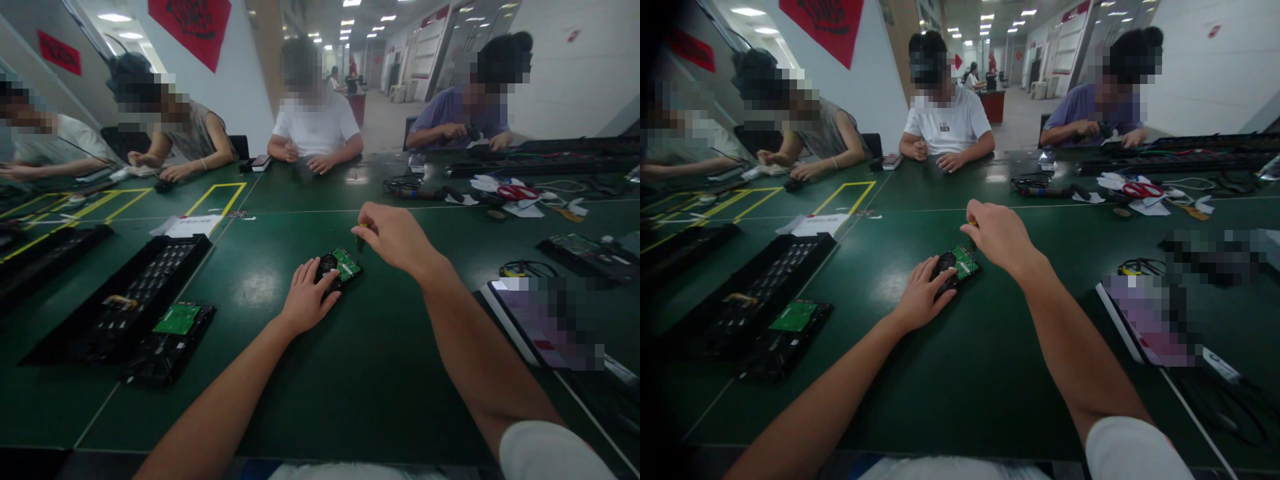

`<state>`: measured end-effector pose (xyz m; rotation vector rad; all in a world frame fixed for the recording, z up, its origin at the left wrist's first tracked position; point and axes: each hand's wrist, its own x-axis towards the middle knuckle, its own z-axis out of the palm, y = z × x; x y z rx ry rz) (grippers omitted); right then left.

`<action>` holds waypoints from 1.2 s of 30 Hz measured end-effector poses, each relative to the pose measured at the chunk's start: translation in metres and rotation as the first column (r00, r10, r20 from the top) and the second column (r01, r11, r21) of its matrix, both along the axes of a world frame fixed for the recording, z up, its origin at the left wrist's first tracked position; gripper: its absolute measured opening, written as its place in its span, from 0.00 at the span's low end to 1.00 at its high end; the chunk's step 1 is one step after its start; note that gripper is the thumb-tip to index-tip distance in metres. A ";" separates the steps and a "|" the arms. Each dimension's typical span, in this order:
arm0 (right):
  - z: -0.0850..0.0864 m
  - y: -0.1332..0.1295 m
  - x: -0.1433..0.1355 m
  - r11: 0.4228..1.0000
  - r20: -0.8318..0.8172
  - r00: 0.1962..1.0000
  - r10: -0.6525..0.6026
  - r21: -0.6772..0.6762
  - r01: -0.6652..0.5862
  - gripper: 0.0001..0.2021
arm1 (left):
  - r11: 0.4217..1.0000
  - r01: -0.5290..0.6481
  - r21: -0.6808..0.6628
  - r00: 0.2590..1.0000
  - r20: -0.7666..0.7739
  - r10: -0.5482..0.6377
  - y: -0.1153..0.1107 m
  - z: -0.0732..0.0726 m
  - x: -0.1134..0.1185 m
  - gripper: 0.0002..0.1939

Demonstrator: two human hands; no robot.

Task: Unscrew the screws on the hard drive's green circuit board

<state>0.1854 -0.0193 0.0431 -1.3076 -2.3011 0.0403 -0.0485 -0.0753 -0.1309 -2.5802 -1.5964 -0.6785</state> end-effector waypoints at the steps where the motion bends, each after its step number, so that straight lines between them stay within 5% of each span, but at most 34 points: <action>1: 0.001 0.000 0.000 1.000 0.005 1.000 0.002 -0.003 -0.002 0.05 | 1.000 0.000 -0.002 1.000 -0.001 0.000 0.000 0.000 0.000 0.26; 12: -0.004 0.004 0.006 1.000 -0.003 1.000 -0.021 -0.016 0.021 0.02 | 1.000 -0.002 -0.004 1.000 -0.001 0.002 0.000 0.000 0.000 0.27; 28: 0.000 0.001 0.004 0.992 0.179 0.976 -0.127 0.042 0.122 0.16 | 1.000 0.010 0.000 1.000 0.027 -0.010 0.000 0.000 -0.001 0.26; 36: -0.002 0.001 -0.002 0.991 0.115 0.984 -0.133 -0.014 0.135 0.08 | 1.000 0.008 -0.008 1.000 0.021 -0.008 -0.001 0.001 0.000 0.26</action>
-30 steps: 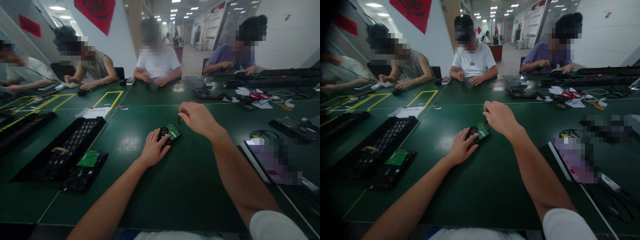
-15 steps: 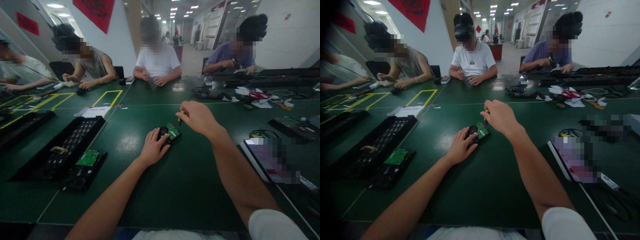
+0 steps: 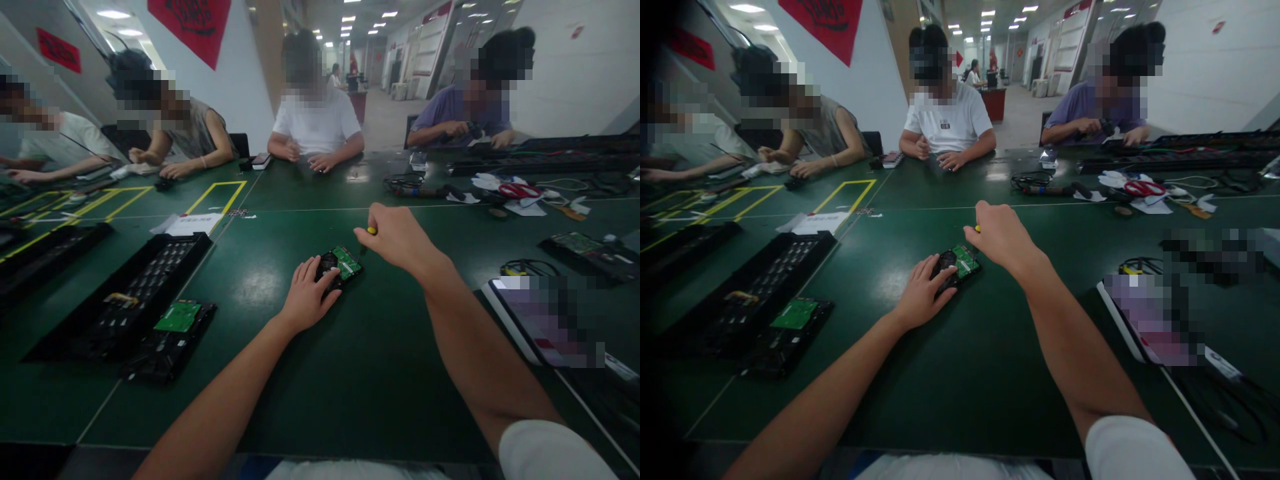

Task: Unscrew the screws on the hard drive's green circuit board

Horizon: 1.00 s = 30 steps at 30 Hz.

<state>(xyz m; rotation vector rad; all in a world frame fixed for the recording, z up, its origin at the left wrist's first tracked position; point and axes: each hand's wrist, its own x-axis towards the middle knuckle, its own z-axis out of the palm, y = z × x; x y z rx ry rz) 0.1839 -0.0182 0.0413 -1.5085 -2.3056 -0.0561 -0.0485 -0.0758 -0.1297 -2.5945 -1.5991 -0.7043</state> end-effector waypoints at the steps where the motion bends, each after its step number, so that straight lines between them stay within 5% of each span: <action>1: -0.001 0.000 0.000 1.000 -0.002 1.000 0.001 -0.003 -0.001 0.07 | 1.000 -0.002 0.000 1.000 -0.002 0.002 0.000 0.000 0.000 0.26; 11: -0.003 -0.002 -0.004 0.996 0.191 0.978 0.078 -0.065 -0.067 0.16 | 1.000 -0.007 -0.009 1.000 -0.001 0.007 0.000 0.000 0.000 0.27; 19: -0.005 -0.004 0.006 0.955 0.141 0.957 0.255 -0.192 -0.227 0.07 | 1.000 -0.005 -0.007 1.000 -0.007 0.005 0.001 -0.001 0.000 0.26; 30: -0.009 0.000 0.004 0.977 0.152 0.973 0.176 -0.149 -0.154 0.03 | 1.000 -0.007 -0.009 1.000 -0.013 0.007 0.001 0.000 0.000 0.26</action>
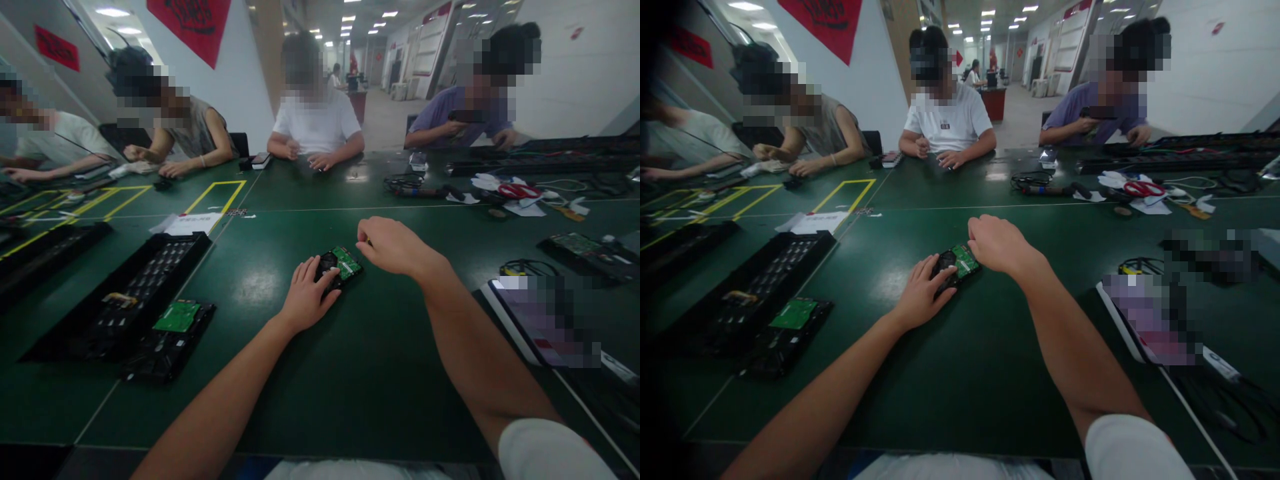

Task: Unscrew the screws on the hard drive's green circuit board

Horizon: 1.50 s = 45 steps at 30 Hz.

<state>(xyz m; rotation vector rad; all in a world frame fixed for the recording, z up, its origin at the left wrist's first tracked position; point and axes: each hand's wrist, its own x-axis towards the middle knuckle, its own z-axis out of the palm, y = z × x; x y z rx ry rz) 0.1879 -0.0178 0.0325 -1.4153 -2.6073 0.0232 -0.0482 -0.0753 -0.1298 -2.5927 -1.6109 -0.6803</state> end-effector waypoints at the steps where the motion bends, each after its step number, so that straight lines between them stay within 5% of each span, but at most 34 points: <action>1: 0.000 0.000 0.001 1.000 -0.006 1.000 0.029 -0.009 -0.029 0.04 | 1.000 -0.001 0.000 1.000 0.004 0.001 0.000 0.000 0.000 0.26; 5: 0.000 0.000 0.006 0.994 -0.014 0.995 0.096 -0.046 -0.097 0.08 | 1.000 0.001 0.000 1.000 0.021 -0.001 0.000 -0.002 -0.001 0.27; 12: 0.003 -0.004 0.001 0.999 0.052 0.997 -0.052 -0.011 0.052 0.04 | 1.000 0.001 0.002 1.000 0.012 -0.001 0.000 -0.001 -0.001 0.26; 18: 0.004 -0.006 -0.001 0.998 0.012 0.998 0.062 -0.026 -0.061 0.08 | 1.000 0.002 -0.002 1.000 0.006 -0.002 0.000 0.000 0.000 0.27; 24: 0.000 -0.003 -0.002 0.998 0.065 0.996 -0.056 0.028 0.054 0.06 | 1.000 -0.002 -0.001 1.000 0.002 0.002 0.000 0.000 0.000 0.26; 29: 0.002 -0.005 -0.001 0.998 0.025 0.998 0.065 -0.014 -0.065 0.09 | 1.000 -0.001 -0.003 1.000 0.009 0.001 0.000 0.000 0.000 0.27; 37: 0.002 -0.002 0.000 0.999 0.058 0.997 -0.054 0.006 0.053 0.06 | 1.000 0.002 0.000 1.000 0.006 -0.002 -0.001 0.000 -0.001 0.26; 45: 0.003 -0.004 0.000 0.999 0.035 0.999 0.023 -0.039 -0.022 0.09 | 1.000 0.000 0.005 1.000 0.014 0.000 0.000 -0.001 -0.001 0.26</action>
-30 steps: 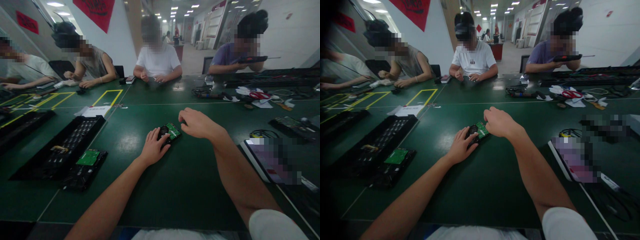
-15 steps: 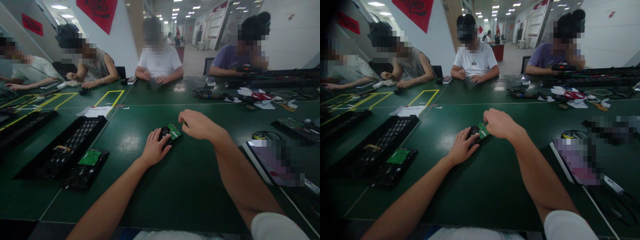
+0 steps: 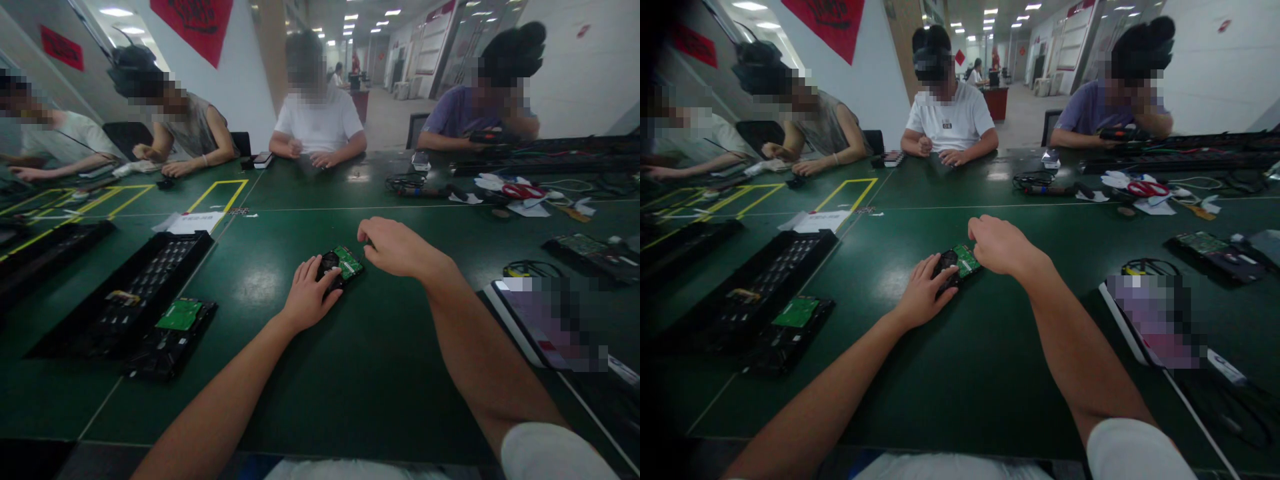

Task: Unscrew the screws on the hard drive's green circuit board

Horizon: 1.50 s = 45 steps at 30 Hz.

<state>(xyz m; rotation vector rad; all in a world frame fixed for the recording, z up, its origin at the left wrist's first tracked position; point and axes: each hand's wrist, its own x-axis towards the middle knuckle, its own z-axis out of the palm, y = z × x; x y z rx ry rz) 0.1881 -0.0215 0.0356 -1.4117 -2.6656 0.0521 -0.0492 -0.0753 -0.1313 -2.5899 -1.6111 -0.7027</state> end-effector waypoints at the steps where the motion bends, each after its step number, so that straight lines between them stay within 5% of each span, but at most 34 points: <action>1: 0.001 0.000 -0.001 1.000 0.017 0.999 -0.028 0.006 0.028 0.08 | 1.000 0.000 0.002 1.000 0.000 0.000 0.000 0.000 0.000 0.26; 5: 0.001 0.001 -0.001 0.990 0.084 0.986 -0.142 0.037 0.139 0.11 | 1.000 0.002 0.009 1.000 -0.006 -0.002 0.000 -0.001 0.000 0.26; 11: 0.001 -0.002 0.001 1.000 0.026 1.000 0.007 0.003 -0.007 0.12 | 1.000 0.006 0.014 1.000 0.002 -0.006 0.000 0.000 0.000 0.26; 17: 0.001 0.000 -0.001 0.989 0.084 0.986 -0.147 0.032 0.145 0.12 | 1.000 0.002 0.013 1.000 -0.006 -0.002 0.000 0.000 0.000 0.26; 24: -0.002 0.002 0.001 1.000 0.000 1.000 -0.001 0.020 0.001 0.11 | 1.000 0.002 0.012 1.000 -0.015 -0.001 0.000 -0.002 0.000 0.27; 29: -0.004 0.005 0.001 0.993 0.028 0.994 -0.101 0.057 0.100 0.11 | 1.000 0.002 0.014 1.000 -0.005 -0.002 0.000 -0.001 0.000 0.26; 35: -0.005 0.004 0.002 1.000 -0.005 1.000 0.019 0.025 -0.018 0.10 | 1.000 0.002 0.018 1.000 -0.008 -0.002 0.001 -0.002 0.000 0.26; 41: -0.004 0.005 0.000 0.993 0.034 0.993 -0.111 0.046 0.109 0.12 | 1.000 0.004 0.005 1.000 -0.006 -0.004 0.000 -0.001 0.000 0.26; 45: -0.003 0.002 0.001 0.998 0.029 0.997 -0.064 0.017 0.064 0.12 | 1.000 0.003 -0.002 1.000 -0.001 -0.003 0.000 0.000 0.000 0.26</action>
